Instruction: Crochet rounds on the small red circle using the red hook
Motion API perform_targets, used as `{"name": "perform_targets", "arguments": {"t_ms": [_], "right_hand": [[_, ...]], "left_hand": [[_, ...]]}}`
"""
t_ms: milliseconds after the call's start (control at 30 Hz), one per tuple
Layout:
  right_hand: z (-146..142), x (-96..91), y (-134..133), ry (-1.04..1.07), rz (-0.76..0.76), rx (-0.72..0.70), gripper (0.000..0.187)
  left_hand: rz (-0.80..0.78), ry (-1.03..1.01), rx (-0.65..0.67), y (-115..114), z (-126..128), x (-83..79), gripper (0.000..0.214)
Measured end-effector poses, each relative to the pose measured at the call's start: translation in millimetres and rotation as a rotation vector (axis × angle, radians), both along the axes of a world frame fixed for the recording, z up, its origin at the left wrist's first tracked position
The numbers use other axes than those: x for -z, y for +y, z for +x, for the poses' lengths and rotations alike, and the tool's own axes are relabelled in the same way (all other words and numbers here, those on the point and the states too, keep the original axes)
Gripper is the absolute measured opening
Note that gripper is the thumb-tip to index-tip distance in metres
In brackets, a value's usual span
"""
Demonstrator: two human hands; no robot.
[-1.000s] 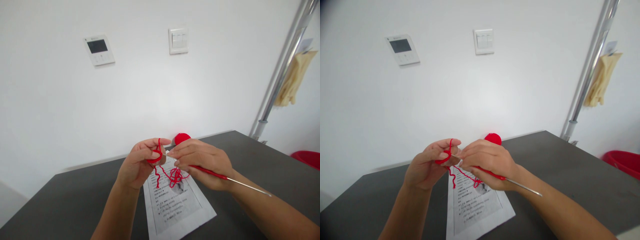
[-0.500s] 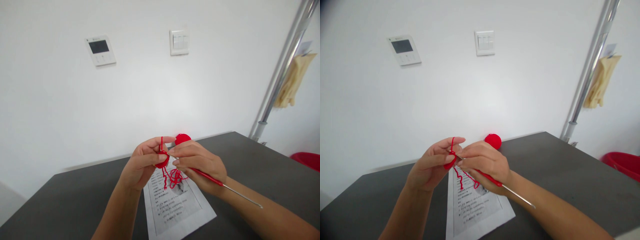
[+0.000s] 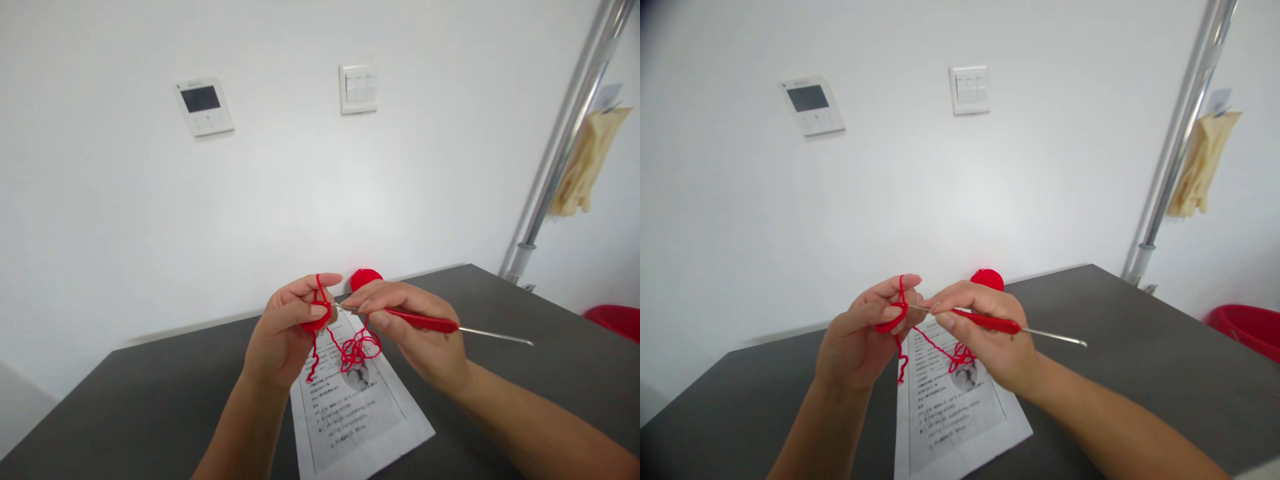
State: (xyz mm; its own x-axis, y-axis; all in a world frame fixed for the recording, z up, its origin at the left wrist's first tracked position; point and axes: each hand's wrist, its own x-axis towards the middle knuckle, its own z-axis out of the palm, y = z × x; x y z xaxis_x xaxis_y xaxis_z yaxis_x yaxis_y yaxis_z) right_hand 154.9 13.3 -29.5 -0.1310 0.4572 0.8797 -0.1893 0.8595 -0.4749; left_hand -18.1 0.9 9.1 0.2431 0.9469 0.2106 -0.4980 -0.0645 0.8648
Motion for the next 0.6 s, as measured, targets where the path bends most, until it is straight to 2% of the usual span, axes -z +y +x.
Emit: {"name": "perform_targets", "arguments": {"t_ms": [67,100,233,300,367,533,600], "right_hand": [[1.3,-1.2,0.2,-0.001,-0.018,-0.034,0.009],[3.0,-2.5,0.8,-0.044,0.039,-0.021,0.009],[13.8,-10.4,4.7,-0.296,0.496,0.122,0.015],[17.6,-13.7,5.8,-0.347,0.601,0.143,0.018],[18.3,-15.1,5.3,-0.341,0.539,0.106,0.017],[11.2,-10.3,1.0,-0.144,0.092,-0.041,0.007],[10.6,-9.3,0.9,-0.11,0.043,-0.046,0.007]], "left_hand": [[-0.032,-0.038,0.039,-0.1,0.8,-0.5,0.027],[-0.05,-0.051,0.062,0.0,0.9,-0.7,0.026],[-0.101,-0.065,0.115,1.9,-0.4,0.2,0.025],[-0.106,-0.054,0.122,2.8,-1.6,0.7,0.025],[-0.091,-0.03,0.131,3.1,-2.8,0.7,0.025],[-0.039,0.045,0.143,3.4,-5.7,-0.4,0.023],[-0.04,0.052,0.14,3.9,-6.6,-0.8,0.023]]}}
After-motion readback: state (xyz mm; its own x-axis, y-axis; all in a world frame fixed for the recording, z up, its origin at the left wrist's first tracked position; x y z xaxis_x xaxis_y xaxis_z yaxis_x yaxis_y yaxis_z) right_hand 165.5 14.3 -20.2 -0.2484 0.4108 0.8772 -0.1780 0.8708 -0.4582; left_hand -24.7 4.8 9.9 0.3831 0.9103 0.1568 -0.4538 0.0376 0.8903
